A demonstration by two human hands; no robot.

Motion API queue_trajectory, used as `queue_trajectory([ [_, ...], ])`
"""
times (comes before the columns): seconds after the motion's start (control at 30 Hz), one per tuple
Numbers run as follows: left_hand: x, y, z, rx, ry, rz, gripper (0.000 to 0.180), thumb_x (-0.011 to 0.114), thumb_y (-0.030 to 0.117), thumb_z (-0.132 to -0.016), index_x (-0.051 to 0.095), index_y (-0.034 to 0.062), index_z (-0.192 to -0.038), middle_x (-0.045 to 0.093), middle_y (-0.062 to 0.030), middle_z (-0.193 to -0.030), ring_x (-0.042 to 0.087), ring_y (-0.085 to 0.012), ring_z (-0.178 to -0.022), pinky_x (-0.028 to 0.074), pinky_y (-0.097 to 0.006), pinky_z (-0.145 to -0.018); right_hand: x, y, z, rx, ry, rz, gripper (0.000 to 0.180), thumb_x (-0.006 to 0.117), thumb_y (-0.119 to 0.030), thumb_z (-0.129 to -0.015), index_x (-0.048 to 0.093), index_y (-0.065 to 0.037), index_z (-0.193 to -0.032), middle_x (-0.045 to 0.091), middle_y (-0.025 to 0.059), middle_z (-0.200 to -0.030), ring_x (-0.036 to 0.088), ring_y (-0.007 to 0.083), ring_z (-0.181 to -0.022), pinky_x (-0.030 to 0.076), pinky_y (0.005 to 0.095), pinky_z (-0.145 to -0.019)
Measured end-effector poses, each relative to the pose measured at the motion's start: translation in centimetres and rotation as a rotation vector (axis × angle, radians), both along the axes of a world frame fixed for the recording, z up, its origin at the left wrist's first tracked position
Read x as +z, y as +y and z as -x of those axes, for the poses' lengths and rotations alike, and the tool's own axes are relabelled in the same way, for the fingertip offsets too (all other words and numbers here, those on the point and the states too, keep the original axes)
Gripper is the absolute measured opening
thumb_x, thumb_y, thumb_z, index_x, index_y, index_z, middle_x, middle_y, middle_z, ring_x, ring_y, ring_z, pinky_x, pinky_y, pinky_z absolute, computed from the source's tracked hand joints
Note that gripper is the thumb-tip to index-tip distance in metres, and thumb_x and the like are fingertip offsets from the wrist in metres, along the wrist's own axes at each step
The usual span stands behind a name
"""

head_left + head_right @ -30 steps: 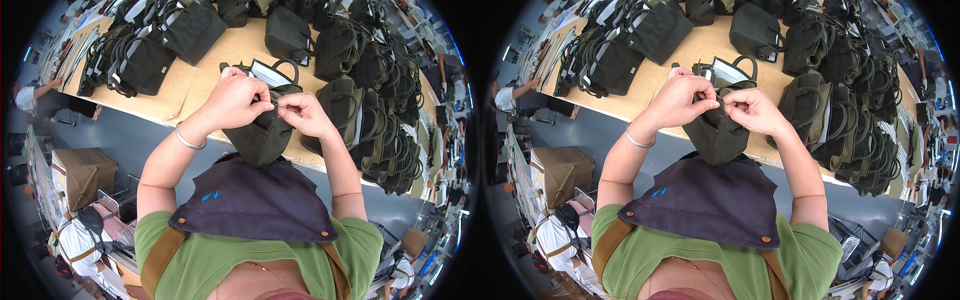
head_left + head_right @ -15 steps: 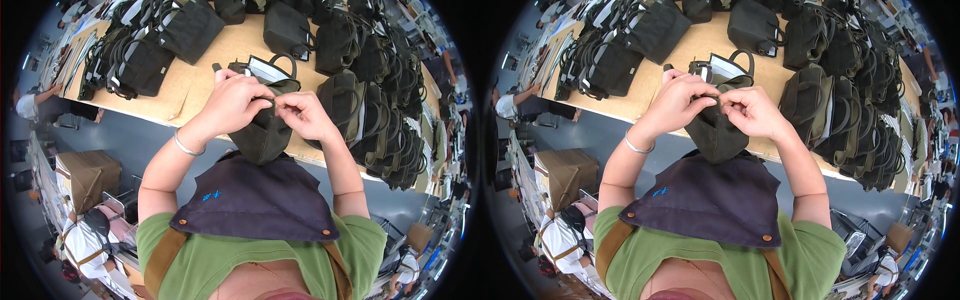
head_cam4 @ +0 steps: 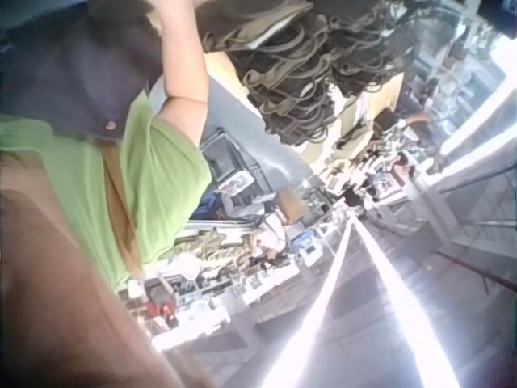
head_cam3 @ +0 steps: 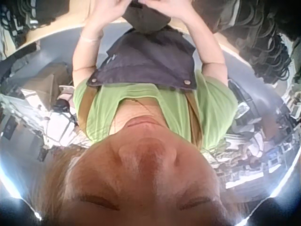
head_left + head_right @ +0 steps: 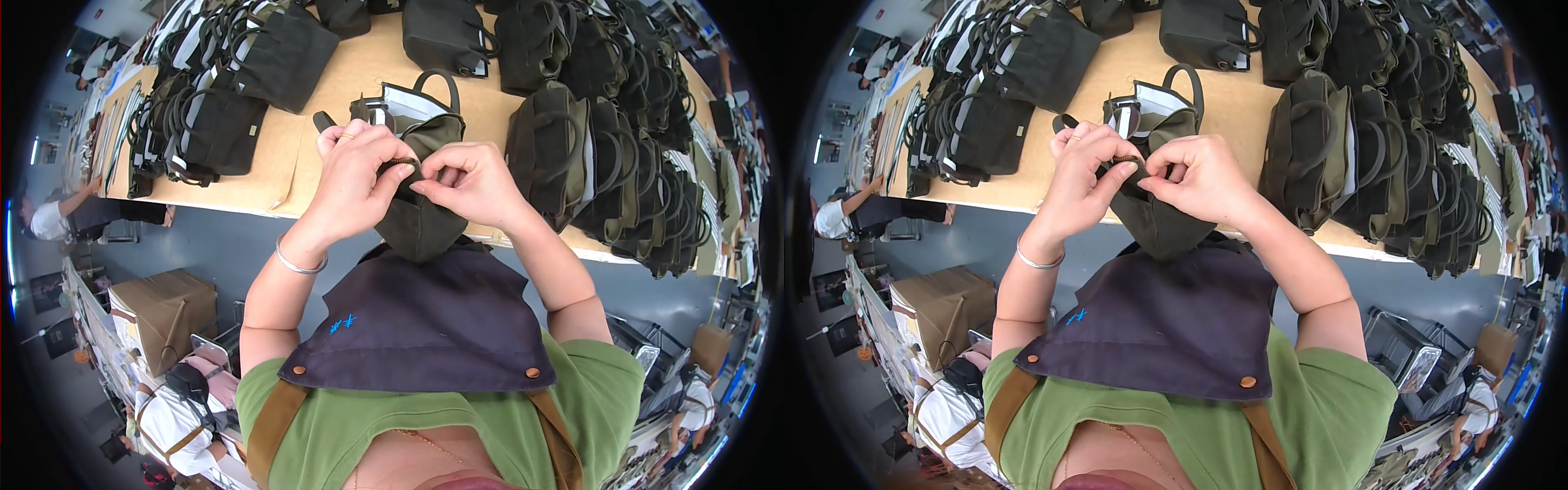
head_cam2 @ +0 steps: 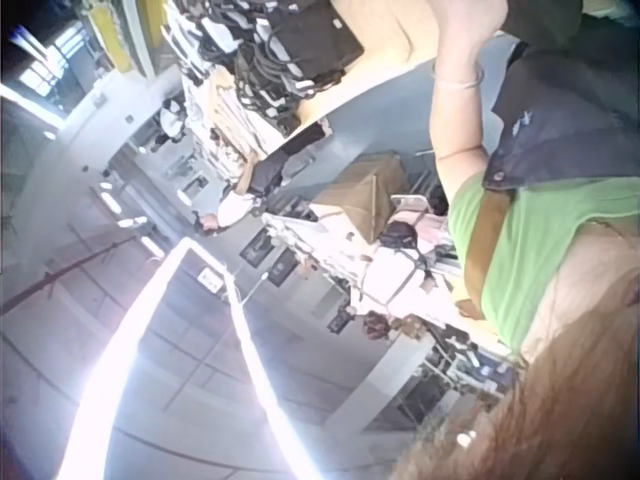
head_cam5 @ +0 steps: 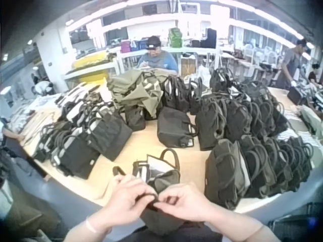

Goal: The person assembles olive green fabric bags at a workbench in a factory setting. They repeatedly open the bags, manipulate internal straps and zippers, and secure the closures by hand. The person handles multiple bags sequentially, inspecting and adjusting the hardware on each unit.

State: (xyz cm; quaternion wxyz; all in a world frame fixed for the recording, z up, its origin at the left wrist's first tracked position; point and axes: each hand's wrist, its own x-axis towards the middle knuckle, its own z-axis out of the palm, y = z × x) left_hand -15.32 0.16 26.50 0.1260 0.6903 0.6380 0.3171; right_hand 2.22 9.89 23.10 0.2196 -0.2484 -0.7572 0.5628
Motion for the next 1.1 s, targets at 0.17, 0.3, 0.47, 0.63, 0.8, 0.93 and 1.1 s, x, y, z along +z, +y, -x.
queue_trajectory([
  [0.17, 0.4, 0.4, 0.1, -0.028, 0.000, 0.039, 0.006, 0.066, 0.011, -0.082, 0.068, 0.0121, -0.087, 0.055, -0.0004, -0.078, 0.049, -0.0194, -0.084, 0.027, -0.037, -0.085, -0.1, 0.4, -0.3, -0.003, -0.001, 0.115, 0.011, 0.079, -0.009, -0.077, 0.069, -0.003, -0.079, 0.065, -0.0024, -0.065, 0.050, 0.0006, -0.053, 0.039, 0.0206, -0.048],
  [0.3, -0.1, 1.0, 0.4, -0.043, -0.055, 0.065, 0.005, 0.067, 0.010, -0.083, 0.069, 0.0126, -0.086, 0.056, 0.0019, -0.076, 0.046, -0.0169, -0.081, 0.025, -0.035, -0.087, -0.4, 0.2, -0.5, -0.053, 0.043, 0.025, 0.011, 0.077, -0.010, -0.080, 0.070, -0.002, -0.079, 0.063, -0.0036, -0.063, 0.049, -0.0012, -0.052, 0.038, 0.0196, -0.048],
  [0.47, -0.3, 0.9, -0.3, -0.012, -0.053, -0.017, 0.003, 0.066, 0.010, -0.084, 0.068, 0.0131, -0.084, 0.056, 0.0022, -0.076, 0.046, -0.0167, -0.079, 0.026, -0.034, -0.085, -0.1, 0.2, -0.6, -0.017, 0.033, 0.010, 0.015, 0.079, -0.015, -0.078, 0.070, -0.003, -0.082, 0.066, -0.0017, -0.070, 0.055, 0.0038, -0.056, 0.043, 0.0222, -0.051],
  [0.63, -0.6, 0.3, 0.4, -0.055, -0.065, -0.010, 0.003, 0.066, 0.011, -0.084, 0.067, 0.0130, -0.084, 0.055, 0.0025, -0.078, 0.045, -0.0170, -0.082, 0.026, -0.034, -0.085, 3.3, 3.1, -1.0, 0.217, -0.186, -0.632, 0.048, 0.083, -0.042, -0.063, 0.070, -0.008, -0.094, 0.067, 0.0095, -0.093, 0.064, 0.0307, -0.085, 0.052, 0.0389, -0.073],
  [0.8, 0.8, -0.1, 3.4, -0.209, -0.089, -0.054, 0.003, 0.066, 0.012, -0.084, 0.068, 0.0146, -0.085, 0.054, 0.0031, -0.080, 0.045, -0.0169, -0.084, 0.025, -0.034, -0.086, 4.8, 4.5, -0.1, 0.428, -0.469, -0.567, 0.047, 0.085, -0.034, -0.061, 0.069, -0.004, -0.094, 0.066, 0.0122, -0.089, 0.063, 0.0326, -0.088, 0.050, 0.0397, -0.077],
  [0.93, 0.6, -2.1, 6.7, -0.113, -0.047, 0.055, 0.002, 0.067, 0.015, -0.084, 0.068, 0.0149, -0.085, 0.054, 0.0034, -0.082, 0.045, -0.0170, -0.086, 0.025, -0.037, -0.088, 6.1, 2.8, 0.6, 0.432, -0.320, -0.558, 0.031, 0.081, -0.017, -0.067, 0.066, -0.001, -0.089, 0.065, 0.0142, -0.085, 0.062, 0.0339, -0.084, 0.049, 0.0409, -0.075],
  [1.1, 1.8, -2.2, 4.2, -0.088, 0.162, -0.119, 0.022, 0.070, 0.019, -0.083, 0.065, 0.0157, -0.103, 0.064, 0.0008, -0.102, 0.054, -0.0189, -0.106, 0.026, -0.046, -0.099, 6.3, 2.9, 2.0, 0.511, -0.360, -0.517, 0.031, 0.082, -0.013, -0.066, 0.067, 0.001, -0.089, 0.064, 0.0117, -0.079, 0.062, 0.0263, -0.068, 0.050, 0.0341, -0.062],
])
